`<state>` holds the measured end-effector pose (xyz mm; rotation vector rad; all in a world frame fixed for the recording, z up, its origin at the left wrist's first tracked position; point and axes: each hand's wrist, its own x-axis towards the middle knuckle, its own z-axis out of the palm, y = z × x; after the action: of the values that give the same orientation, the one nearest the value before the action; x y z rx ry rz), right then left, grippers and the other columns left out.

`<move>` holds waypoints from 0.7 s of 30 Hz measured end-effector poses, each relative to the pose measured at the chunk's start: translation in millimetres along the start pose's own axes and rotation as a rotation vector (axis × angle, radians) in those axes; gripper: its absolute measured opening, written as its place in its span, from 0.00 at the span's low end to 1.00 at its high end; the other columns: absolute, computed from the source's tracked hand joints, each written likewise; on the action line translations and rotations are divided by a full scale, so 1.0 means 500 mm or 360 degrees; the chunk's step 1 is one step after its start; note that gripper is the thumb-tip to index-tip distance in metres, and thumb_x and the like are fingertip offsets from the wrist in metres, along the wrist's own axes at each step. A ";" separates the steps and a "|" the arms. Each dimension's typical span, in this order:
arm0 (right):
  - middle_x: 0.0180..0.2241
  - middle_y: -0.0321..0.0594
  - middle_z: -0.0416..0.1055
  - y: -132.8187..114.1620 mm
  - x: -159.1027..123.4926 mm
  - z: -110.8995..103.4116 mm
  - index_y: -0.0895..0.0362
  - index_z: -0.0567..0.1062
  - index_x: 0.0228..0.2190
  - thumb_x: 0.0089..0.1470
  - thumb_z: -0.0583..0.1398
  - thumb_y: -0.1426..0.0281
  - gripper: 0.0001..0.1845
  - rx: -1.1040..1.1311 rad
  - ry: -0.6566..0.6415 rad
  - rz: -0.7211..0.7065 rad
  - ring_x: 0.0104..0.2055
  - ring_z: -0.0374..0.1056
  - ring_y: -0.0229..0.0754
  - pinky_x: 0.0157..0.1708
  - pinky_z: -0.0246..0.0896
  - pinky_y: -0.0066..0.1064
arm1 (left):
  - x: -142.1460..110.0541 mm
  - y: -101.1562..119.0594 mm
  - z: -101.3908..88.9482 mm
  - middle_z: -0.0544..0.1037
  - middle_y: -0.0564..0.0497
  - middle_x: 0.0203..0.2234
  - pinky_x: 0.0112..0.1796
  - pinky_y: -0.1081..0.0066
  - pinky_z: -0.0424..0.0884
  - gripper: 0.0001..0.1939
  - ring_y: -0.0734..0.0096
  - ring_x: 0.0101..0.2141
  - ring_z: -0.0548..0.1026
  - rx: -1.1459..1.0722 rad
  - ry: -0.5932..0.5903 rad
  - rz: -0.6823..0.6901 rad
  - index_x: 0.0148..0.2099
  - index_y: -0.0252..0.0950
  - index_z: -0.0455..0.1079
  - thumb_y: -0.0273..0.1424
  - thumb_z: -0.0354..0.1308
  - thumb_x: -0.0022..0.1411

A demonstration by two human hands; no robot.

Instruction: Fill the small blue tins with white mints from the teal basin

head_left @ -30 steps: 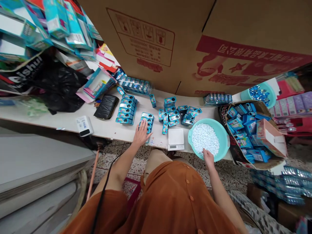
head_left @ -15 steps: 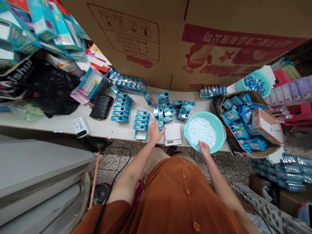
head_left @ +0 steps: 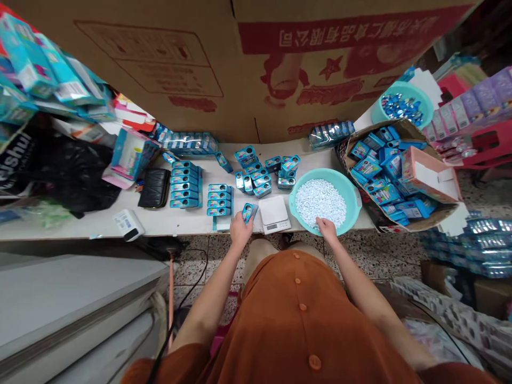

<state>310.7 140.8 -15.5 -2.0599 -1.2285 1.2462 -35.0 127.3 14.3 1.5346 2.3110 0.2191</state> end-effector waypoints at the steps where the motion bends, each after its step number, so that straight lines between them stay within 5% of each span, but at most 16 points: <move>1: 0.16 0.35 0.66 0.001 0.001 0.002 0.56 0.72 0.18 0.44 0.53 0.45 0.27 -0.0018 0.0014 -0.0016 0.23 0.60 0.39 0.25 0.51 0.28 | -0.012 0.005 -0.005 0.74 0.43 0.39 0.37 0.66 0.66 0.21 0.58 0.40 0.73 -0.0024 0.0010 0.0059 0.51 0.36 0.61 0.44 0.48 0.61; 10: 0.21 0.38 0.72 -0.007 -0.006 0.004 0.55 0.72 0.18 0.47 0.52 0.49 0.24 -0.0025 0.0039 -0.0082 0.27 0.63 0.41 0.30 0.52 0.29 | -0.010 0.102 0.019 0.74 0.44 0.39 0.41 0.66 0.65 0.18 0.60 0.41 0.72 -0.0074 -0.0114 0.0323 0.50 0.36 0.62 0.40 0.48 0.62; 16: 0.23 0.38 0.72 -0.014 -0.015 0.002 0.56 0.71 0.18 0.50 0.51 0.52 0.23 -0.0062 0.0037 -0.0138 0.28 0.64 0.41 0.30 0.52 0.28 | 0.018 0.113 0.054 0.74 0.43 0.41 0.43 0.64 0.66 0.20 0.58 0.43 0.72 -0.0040 -0.0204 0.0359 0.52 0.37 0.62 0.39 0.51 0.60; 21: 0.25 0.39 0.73 -0.020 -0.016 -0.002 0.56 0.71 0.19 0.50 0.50 0.51 0.24 -0.0084 -0.0001 -0.0107 0.29 0.65 0.41 0.31 0.52 0.29 | 0.018 0.084 0.069 0.68 0.41 0.51 0.48 0.63 0.65 0.39 0.56 0.51 0.67 -0.0216 -0.0142 0.0393 0.63 0.36 0.48 0.41 0.59 0.54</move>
<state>305.4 138.9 -3.9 -2.0378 -1.3330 1.1960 10.8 149.9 -6.2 1.7202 1.9937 0.3553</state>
